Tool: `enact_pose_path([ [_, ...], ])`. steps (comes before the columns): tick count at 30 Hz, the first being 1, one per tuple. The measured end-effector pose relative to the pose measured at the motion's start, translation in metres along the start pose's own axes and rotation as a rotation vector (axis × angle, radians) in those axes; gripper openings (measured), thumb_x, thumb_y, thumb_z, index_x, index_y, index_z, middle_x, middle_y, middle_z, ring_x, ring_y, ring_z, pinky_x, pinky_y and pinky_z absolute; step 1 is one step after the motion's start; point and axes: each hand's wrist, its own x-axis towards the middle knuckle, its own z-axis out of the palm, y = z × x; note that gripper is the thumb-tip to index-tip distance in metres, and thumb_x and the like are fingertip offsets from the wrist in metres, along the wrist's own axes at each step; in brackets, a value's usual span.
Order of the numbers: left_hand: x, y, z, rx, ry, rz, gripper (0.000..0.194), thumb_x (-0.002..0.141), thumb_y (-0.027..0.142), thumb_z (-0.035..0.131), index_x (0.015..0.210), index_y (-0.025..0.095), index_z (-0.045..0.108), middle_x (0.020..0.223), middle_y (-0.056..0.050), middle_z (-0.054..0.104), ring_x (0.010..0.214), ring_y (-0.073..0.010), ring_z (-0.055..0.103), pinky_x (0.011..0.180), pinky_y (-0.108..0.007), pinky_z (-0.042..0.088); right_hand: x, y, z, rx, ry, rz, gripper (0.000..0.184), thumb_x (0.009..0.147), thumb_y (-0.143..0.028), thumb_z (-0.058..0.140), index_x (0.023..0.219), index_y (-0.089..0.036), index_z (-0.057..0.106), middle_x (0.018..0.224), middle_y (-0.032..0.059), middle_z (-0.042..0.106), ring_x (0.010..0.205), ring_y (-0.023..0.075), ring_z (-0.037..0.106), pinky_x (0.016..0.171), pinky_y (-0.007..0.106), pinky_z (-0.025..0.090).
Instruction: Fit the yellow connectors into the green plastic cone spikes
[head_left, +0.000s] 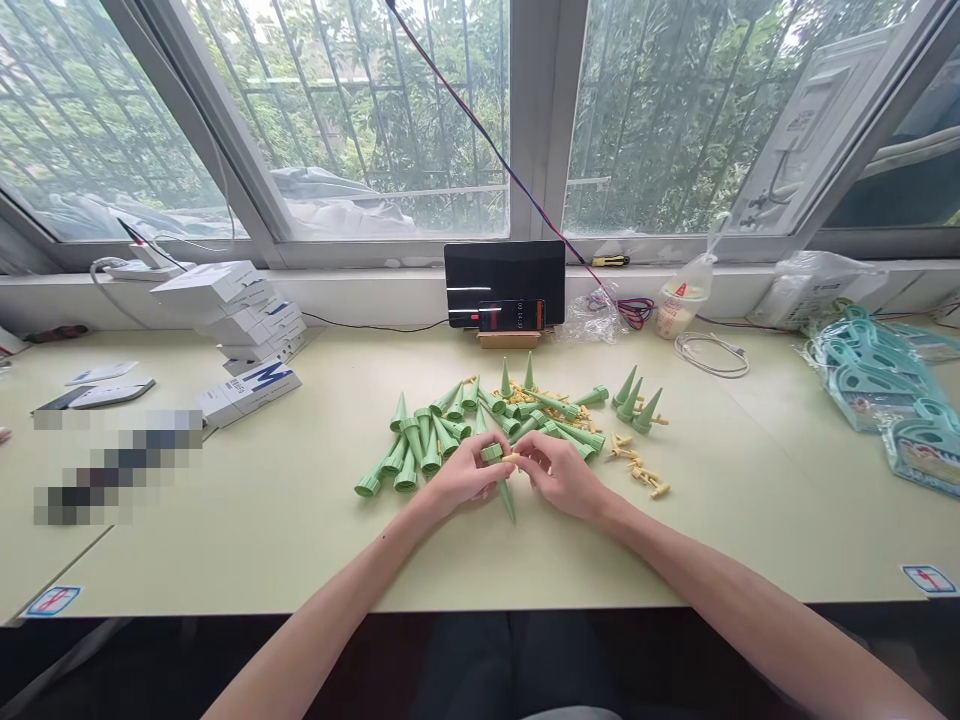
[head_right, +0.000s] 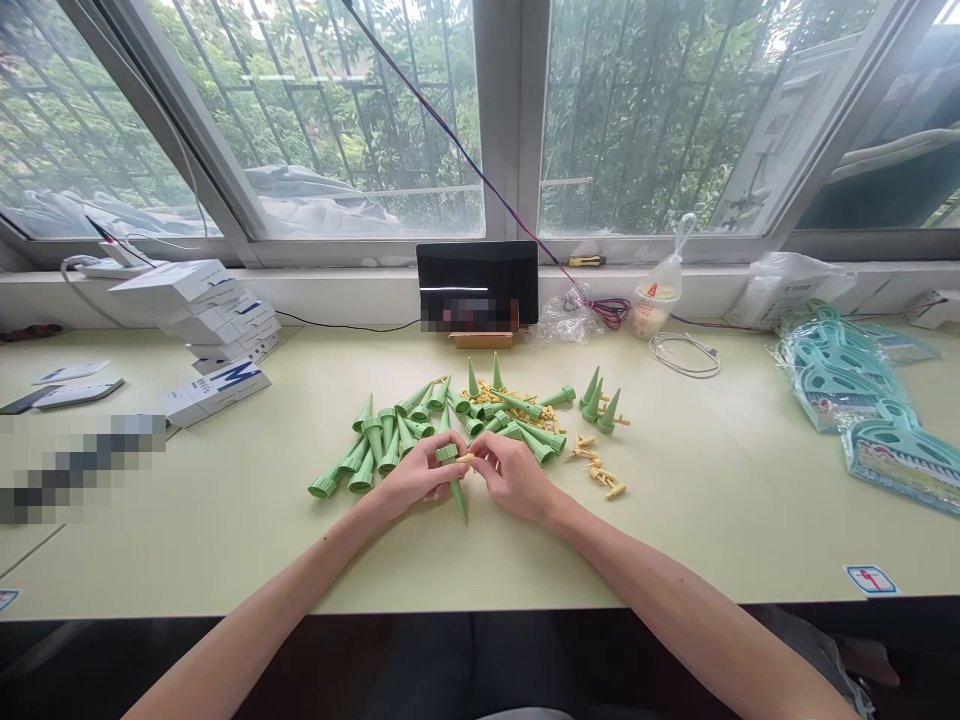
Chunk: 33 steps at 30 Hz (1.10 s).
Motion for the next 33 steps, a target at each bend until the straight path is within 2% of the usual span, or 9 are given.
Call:
enact_pose_path([
  [5, -0.0003, 0.0004, 0.0002, 0.021, -0.003, -0.004, 0.031, 0.080, 0.042, 0.074, 0.090, 0.019, 0.055, 0.053, 0.008, 0.047, 0.036, -0.0041, 0.035, 0.038, -0.017, 0.025, 0.0007, 0.0017, -0.0001, 0.016, -0.020, 0.006, 0.022, 0.100, -0.036, 0.051, 0.090, -0.020, 0.062, 0.074, 0.0026, 0.065, 0.061, 0.0159, 0.054, 0.057, 0.029, 0.042],
  [9, -0.0014, 0.0037, 0.0009, 0.047, -0.009, -0.005, 0.029, 0.080, 0.041, 0.072, 0.089, 0.019, 0.055, 0.051, 0.009, 0.044, 0.037, -0.0047, 0.035, 0.038, -0.017, 0.025, 0.0012, 0.0037, 0.0000, -0.025, -0.022, 0.006, 0.028, 0.100, -0.037, 0.049, 0.079, -0.020, 0.058, 0.063, -0.0012, 0.053, 0.054, 0.0140, 0.042, 0.053, 0.029, 0.034],
  [13, -0.0023, 0.0073, 0.0019, 0.075, -0.022, -0.012, 0.027, 0.080, 0.039, 0.072, 0.088, 0.019, 0.055, 0.048, 0.010, 0.040, 0.037, -0.0051, 0.035, 0.038, -0.016, 0.024, 0.0012, 0.0060, 0.0011, -0.072, -0.013, -0.008, 0.040, 0.101, -0.040, 0.044, 0.066, -0.021, 0.047, 0.058, -0.0031, 0.042, 0.053, 0.0130, 0.034, 0.052, 0.029, 0.029],
  [15, -0.0022, 0.0076, 0.0018, 0.077, -0.023, -0.012, 0.028, 0.080, 0.040, 0.072, 0.089, 0.019, 0.055, 0.051, 0.009, 0.044, 0.038, -0.0050, 0.036, 0.038, -0.017, 0.024, 0.0010, 0.0057, 0.0015, -0.067, -0.014, 0.009, 0.041, 0.102, -0.041, 0.044, 0.067, -0.021, 0.049, 0.057, -0.0032, 0.043, 0.052, 0.0130, 0.036, 0.052, 0.029, 0.030],
  [18, -0.0015, 0.0061, 0.0009, 0.062, -0.019, -0.010, 0.030, 0.081, 0.042, 0.072, 0.090, 0.019, 0.054, 0.055, 0.007, 0.048, 0.038, -0.0046, 0.036, 0.039, -0.017, 0.027, 0.0007, 0.0034, 0.0013, -0.030, -0.015, 0.027, 0.030, 0.101, -0.041, 0.048, 0.082, -0.020, 0.058, 0.065, -0.0011, 0.055, 0.056, 0.0141, 0.046, 0.054, 0.028, 0.036],
  [21, -0.0007, 0.0045, -0.0001, 0.058, -0.012, -0.014, 0.031, 0.081, 0.043, 0.072, 0.090, 0.019, 0.053, 0.058, 0.007, 0.050, 0.038, -0.0039, 0.036, 0.040, -0.018, 0.029, 0.0004, 0.0017, 0.0005, -0.015, -0.023, 0.011, 0.020, 0.099, -0.038, 0.053, 0.092, -0.020, 0.059, 0.075, 0.0013, 0.062, 0.062, 0.0148, 0.053, 0.056, 0.027, 0.040],
  [25, -0.0001, 0.0041, -0.0002, 0.075, -0.009, -0.023, 0.031, 0.080, 0.041, 0.073, 0.090, 0.019, 0.052, 0.059, 0.006, 0.053, 0.039, -0.0048, 0.038, 0.039, -0.017, 0.029, -0.0001, 0.0020, 0.0001, -0.021, -0.045, 0.012, 0.016, 0.099, -0.032, 0.053, 0.090, -0.019, 0.058, 0.075, 0.0016, 0.062, 0.063, 0.0149, 0.053, 0.056, 0.027, 0.040],
  [28, -0.0003, 0.0037, 0.0002, 0.069, -0.016, -0.023, 0.030, 0.080, 0.041, 0.072, 0.088, 0.020, 0.052, 0.056, 0.007, 0.050, 0.038, -0.0046, 0.036, 0.038, -0.017, 0.027, -0.0002, 0.0031, 0.0004, -0.004, -0.060, 0.011, 0.016, 0.099, -0.029, 0.051, 0.088, -0.019, 0.057, 0.074, 0.0018, 0.062, 0.063, 0.0150, 0.053, 0.057, 0.027, 0.040],
  [33, -0.0016, 0.0041, 0.0006, 0.070, -0.040, -0.011, 0.026, 0.082, 0.039, 0.070, 0.088, 0.020, 0.053, 0.047, 0.011, 0.040, 0.036, -0.0054, 0.033, 0.037, -0.016, 0.024, 0.0000, 0.0061, 0.0007, -0.053, -0.062, -0.006, 0.023, 0.099, -0.029, 0.048, 0.079, -0.020, 0.054, 0.065, -0.0019, 0.052, 0.056, 0.0129, 0.042, 0.054, 0.027, 0.033],
])
